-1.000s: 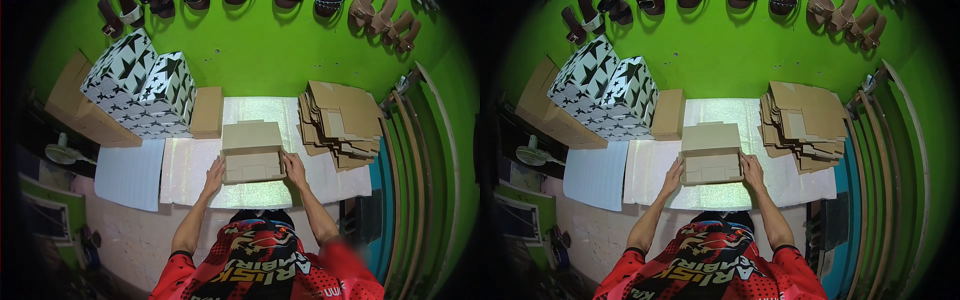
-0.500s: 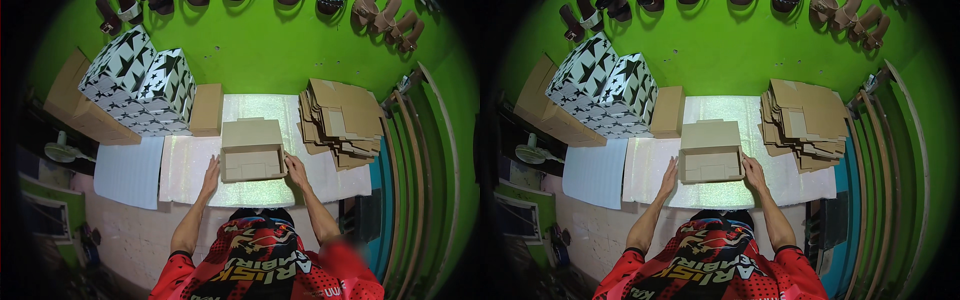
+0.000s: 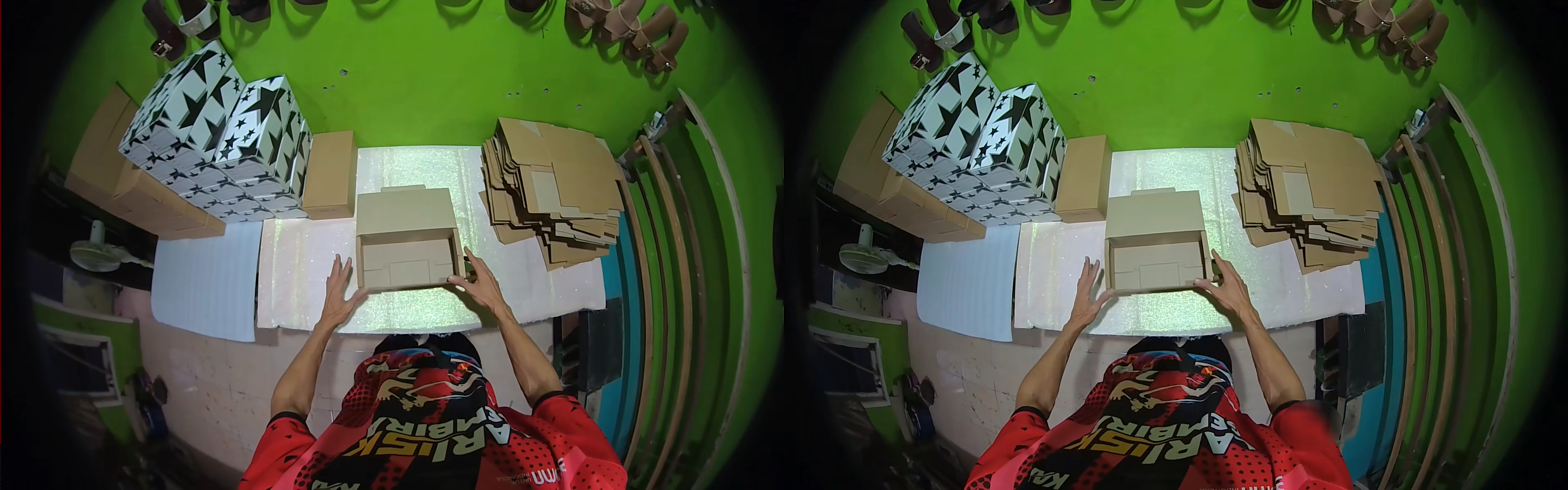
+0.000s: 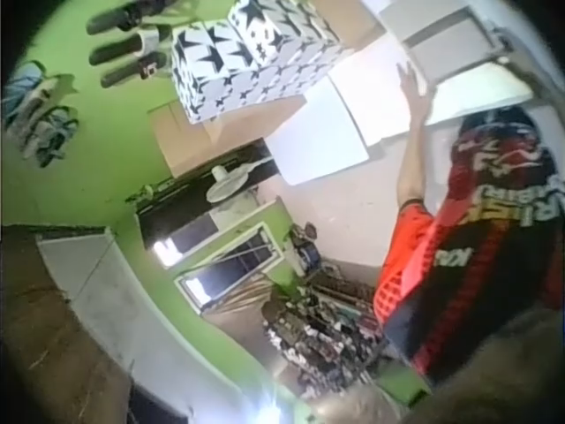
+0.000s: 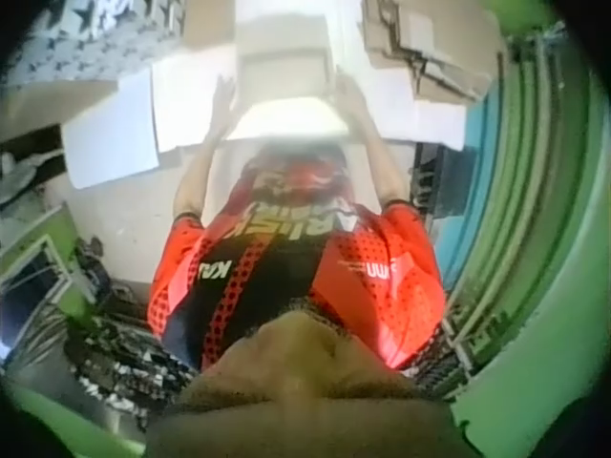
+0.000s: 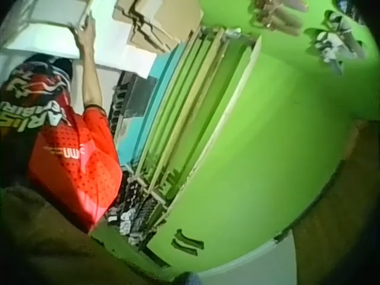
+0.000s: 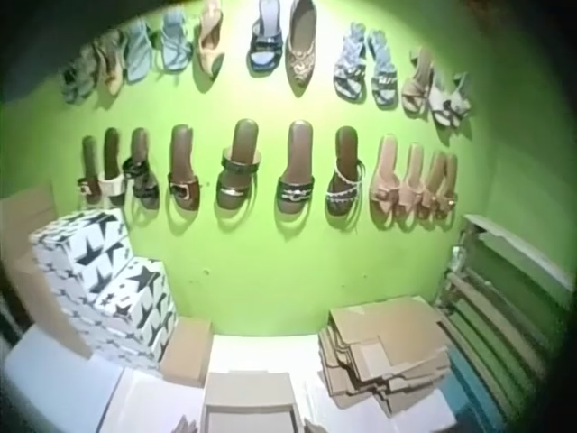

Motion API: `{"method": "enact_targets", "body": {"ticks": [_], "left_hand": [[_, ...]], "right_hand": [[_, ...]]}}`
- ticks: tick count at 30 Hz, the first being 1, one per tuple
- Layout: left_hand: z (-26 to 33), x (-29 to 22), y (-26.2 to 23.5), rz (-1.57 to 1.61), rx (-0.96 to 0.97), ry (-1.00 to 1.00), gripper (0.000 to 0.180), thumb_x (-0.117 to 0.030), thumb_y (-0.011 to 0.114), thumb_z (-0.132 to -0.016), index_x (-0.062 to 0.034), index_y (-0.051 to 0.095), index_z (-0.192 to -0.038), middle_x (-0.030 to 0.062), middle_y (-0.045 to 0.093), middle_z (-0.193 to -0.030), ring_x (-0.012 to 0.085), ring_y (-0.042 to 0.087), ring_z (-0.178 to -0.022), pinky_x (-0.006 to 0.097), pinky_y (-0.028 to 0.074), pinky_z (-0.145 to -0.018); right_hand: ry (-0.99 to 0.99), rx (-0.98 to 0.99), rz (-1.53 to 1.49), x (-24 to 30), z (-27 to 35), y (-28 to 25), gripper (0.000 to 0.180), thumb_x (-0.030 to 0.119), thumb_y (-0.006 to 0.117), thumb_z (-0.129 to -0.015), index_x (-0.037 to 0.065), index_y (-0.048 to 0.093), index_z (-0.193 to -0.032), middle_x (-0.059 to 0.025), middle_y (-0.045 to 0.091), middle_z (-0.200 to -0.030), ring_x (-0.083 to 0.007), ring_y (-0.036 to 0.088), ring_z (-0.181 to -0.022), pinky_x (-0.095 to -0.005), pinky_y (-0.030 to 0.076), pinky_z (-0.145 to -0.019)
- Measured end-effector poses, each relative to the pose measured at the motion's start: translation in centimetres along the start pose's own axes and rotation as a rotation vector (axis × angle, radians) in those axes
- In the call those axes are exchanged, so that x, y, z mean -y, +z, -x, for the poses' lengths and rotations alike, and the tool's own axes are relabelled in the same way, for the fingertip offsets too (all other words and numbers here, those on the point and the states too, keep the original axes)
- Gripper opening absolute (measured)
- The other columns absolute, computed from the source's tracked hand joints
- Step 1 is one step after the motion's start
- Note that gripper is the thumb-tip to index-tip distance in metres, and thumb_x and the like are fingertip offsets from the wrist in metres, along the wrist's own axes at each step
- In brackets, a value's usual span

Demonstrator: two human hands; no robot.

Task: Folding flat cardboard pieces into shoe boxes and stacking them.

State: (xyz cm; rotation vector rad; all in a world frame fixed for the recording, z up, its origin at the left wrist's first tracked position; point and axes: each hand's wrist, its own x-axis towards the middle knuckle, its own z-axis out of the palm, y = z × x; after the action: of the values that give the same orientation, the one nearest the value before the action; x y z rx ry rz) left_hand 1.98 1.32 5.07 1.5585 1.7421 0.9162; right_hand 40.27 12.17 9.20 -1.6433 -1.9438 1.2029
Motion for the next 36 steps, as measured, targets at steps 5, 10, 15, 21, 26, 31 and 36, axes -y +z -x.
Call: {"method": "enact_targets", "body": {"ticks": [5,10,15,21,26,31,36], "left_hand": [[0.1,0.1,1.0,-0.050,-0.026,-0.127,0.102,-0.059,0.074,-0.091,-0.0183,0.023,-0.169,0.0208,0.004,-0.177,0.0392,0.012,-0.162,0.070,0.007,-0.124],[-1.0,-0.7,2.3,-0.067,0.025,-0.180,0.084,-0.055,0.060,-0.102,-0.0204,0.023,-0.169,0.0190,0.003,-0.177,0.0401,0.012,-0.162,0.072,0.006,-0.123],[-0.5,-0.4,2.8,-0.052,0.006,-0.164,0.069,-0.048,0.046,-0.110,-0.0213,0.024,-0.169,0.0180,0.003,-0.177,0.0393,0.011,-0.162,0.072,0.007,-0.123],[-1.0,-0.6,1.8,-0.238,0.133,-0.064,0.063,-0.042,0.039,-0.112,-0.0205,0.023,-0.169,0.0170,0.005,-0.177,0.0354,0.010,-0.163,0.073,0.004,-0.122],[-1.2,-0.9,1.9,-0.266,0.130,-0.078,0.065,-0.042,0.035,-0.113,-0.0160,0.017,-0.170,0.0171,0.006,-0.177,0.0343,0.008,-0.164,0.071,0.000,-0.124],[-2.3,-1.4,2.7,0.000,-0.034,-0.168,0.072,-0.046,0.027,-0.113,-0.0093,0.004,-0.170,0.0162,0.006,-0.178,0.0325,0.004,-0.164,0.061,-0.006,-0.127],[-2.7,-1.8,4.2,0.026,0.025,-0.208,0.078,-0.055,0.022,-0.112,-0.0083,-0.001,-0.170,0.0146,0.003,-0.178,0.0330,0.002,-0.164,0.063,-0.011,-0.125]], "right_hand": [[0.014,-0.075,-0.135,-1.1,-0.4,2.0,0.103,0.052,0.083,-0.086,0.012,0.032,-0.166,-0.0231,0.056,-0.148,-0.0290,0.065,-0.116,-0.0415,0.055,-0.099],[0.068,-0.039,-0.368,-2.9,-0.8,2.9,0.102,0.046,0.085,-0.087,0.010,0.032,-0.166,-0.0244,0.052,-0.152,-0.0296,0.064,-0.119,-0.0391,0.055,-0.100],[-0.150,-0.038,0.084,-0.9,-0.1,2.4,0.089,0.058,0.058,-0.101,0.006,0.028,-0.166,-0.0252,0.021,-0.171,-0.0428,0.024,-0.158,-0.0501,0.024,-0.128],[-0.258,-0.001,0.474,-1.0,-0.8,1.0,0.086,0.063,0.047,-0.103,0.009,0.026,-0.167,-0.0172,0.014,-0.176,-0.0380,0.017,-0.161,-0.0556,0.015,-0.130],[-0.231,0.055,0.556,-1.0,-0.9,1.4,0.086,0.061,0.041,-0.106,0.006,0.018,-0.169,-0.0190,0.011,-0.176,-0.0388,0.015,-0.161,-0.0563,0.013,-0.130],[-0.121,-0.198,-0.092,0.5,-2.1,3.2,0.088,0.058,0.028,-0.110,-0.003,0.001,-0.167,-0.0250,0.006,-0.175,-0.0382,0.006,-0.163,-0.0516,0.003,-0.131],[-0.095,-0.127,-0.141,1.7,-2.8,5.4,0.094,0.065,0.030,-0.108,-0.004,0.003,-0.166,-0.0250,0.006,-0.175,-0.0379,0.008,-0.162,-0.0409,0.009,-0.132]]}}
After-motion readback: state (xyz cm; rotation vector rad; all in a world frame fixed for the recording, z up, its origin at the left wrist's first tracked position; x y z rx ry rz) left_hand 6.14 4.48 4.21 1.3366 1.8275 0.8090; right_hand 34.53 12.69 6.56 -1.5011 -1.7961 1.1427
